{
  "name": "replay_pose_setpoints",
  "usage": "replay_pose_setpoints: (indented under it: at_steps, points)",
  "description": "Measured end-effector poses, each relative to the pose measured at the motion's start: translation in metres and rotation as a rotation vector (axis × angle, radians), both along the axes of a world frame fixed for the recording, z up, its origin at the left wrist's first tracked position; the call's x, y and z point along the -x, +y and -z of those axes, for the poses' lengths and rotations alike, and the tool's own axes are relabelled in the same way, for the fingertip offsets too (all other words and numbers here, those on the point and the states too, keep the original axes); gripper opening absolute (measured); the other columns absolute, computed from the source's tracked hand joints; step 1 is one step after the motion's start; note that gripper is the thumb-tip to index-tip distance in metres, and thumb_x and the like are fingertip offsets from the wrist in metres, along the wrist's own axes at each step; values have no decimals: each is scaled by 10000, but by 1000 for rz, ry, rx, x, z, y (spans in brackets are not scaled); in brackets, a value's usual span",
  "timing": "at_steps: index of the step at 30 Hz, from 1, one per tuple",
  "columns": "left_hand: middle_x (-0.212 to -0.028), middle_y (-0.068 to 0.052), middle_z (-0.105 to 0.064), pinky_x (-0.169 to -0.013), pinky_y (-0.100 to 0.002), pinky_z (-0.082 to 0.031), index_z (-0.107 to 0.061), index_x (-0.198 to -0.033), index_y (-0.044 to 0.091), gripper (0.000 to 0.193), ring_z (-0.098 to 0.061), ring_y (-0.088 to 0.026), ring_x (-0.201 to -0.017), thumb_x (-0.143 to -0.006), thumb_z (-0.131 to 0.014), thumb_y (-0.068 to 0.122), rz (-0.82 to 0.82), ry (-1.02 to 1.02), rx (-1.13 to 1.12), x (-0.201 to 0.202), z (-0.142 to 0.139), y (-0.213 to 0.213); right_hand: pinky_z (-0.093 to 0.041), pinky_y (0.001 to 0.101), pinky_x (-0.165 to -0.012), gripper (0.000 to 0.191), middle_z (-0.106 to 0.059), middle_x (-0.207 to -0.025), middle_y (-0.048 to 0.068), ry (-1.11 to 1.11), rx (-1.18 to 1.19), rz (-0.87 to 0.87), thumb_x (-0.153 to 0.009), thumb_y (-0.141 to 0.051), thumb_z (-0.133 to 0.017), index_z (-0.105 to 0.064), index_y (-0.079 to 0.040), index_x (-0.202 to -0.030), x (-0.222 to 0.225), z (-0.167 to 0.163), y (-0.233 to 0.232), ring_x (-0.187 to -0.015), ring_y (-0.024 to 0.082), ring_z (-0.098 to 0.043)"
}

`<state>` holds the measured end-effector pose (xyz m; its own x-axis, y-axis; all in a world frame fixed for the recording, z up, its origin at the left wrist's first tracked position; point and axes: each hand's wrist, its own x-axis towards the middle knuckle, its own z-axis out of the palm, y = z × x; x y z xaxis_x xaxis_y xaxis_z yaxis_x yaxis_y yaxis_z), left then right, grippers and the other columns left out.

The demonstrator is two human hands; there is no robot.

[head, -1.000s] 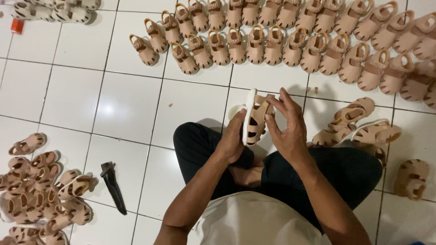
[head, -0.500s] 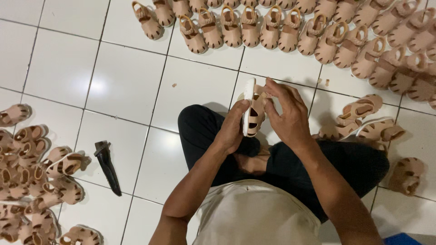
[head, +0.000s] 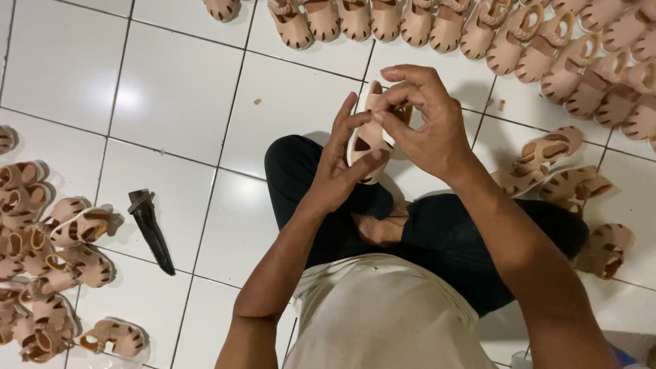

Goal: The person sits on a tiled floor and repeatedly assembles small beige sandals by applying a white adhesive from a small container to the sole and pressing the upper onto it. The person handles the sandals one at a time, places finished units in a row, and continues the cycle.

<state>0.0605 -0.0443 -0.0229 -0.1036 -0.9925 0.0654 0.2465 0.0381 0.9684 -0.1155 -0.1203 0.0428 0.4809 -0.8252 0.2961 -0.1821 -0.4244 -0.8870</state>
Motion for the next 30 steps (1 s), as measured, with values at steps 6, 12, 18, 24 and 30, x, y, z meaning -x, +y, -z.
replay_pose_setpoints:
  at_steps: [6,12,18,24,30]
  points:
    - [-1753,-112,-199,-971,-322,-548,-593,-1302,147,441,-491,-250,-1421,-908,-682,-30,-87,317,-340,-18,13,7,-489,434,-1094,428,-520,-1468,215,357,147,246,-1033,-167,-723,-606,-108,-1440,7,61,2,-1341,317,-552]
    - [-1731,-92,-197,-934,-296,-550,-596,-1285,167,437,-511,-252,-1384,-893,-695,0,-153,294,-457,-36,15,16,-92,617,-1228,601,-99,-1726,175,1082,98,50,-942,-618,-600,-662,-207,-1377,-6,120,7,-1566,441,-24]
    - [-1741,-120,-135,-1081,-345,-475,-606,-1269,175,442,-395,-296,-1487,-873,-709,6,-143,236,-458,-41,5,19,-60,633,-1202,602,-126,-1707,181,990,194,72,-919,-649,-594,-739,-184,-1272,-22,126,3,-1540,434,0]
    - [-1735,-127,-117,-1103,-372,-442,-609,-1249,185,432,-347,-324,-1525,-872,-692,-8,-82,185,-469,-35,-1,19,-128,562,-1263,383,-159,-1705,183,941,-3,53,-892,-467,-732,-782,-114,-1032,5,114,17,-1587,437,-88]
    - [-1701,-239,-247,-1111,-382,-460,-606,-1286,168,448,-419,-320,-1469,-887,-635,-34,18,181,-397,-17,-5,23,-333,517,-1282,309,-295,-1705,222,275,19,171,-1042,-128,-586,-680,-121,-1337,45,61,58,-1591,410,-323]
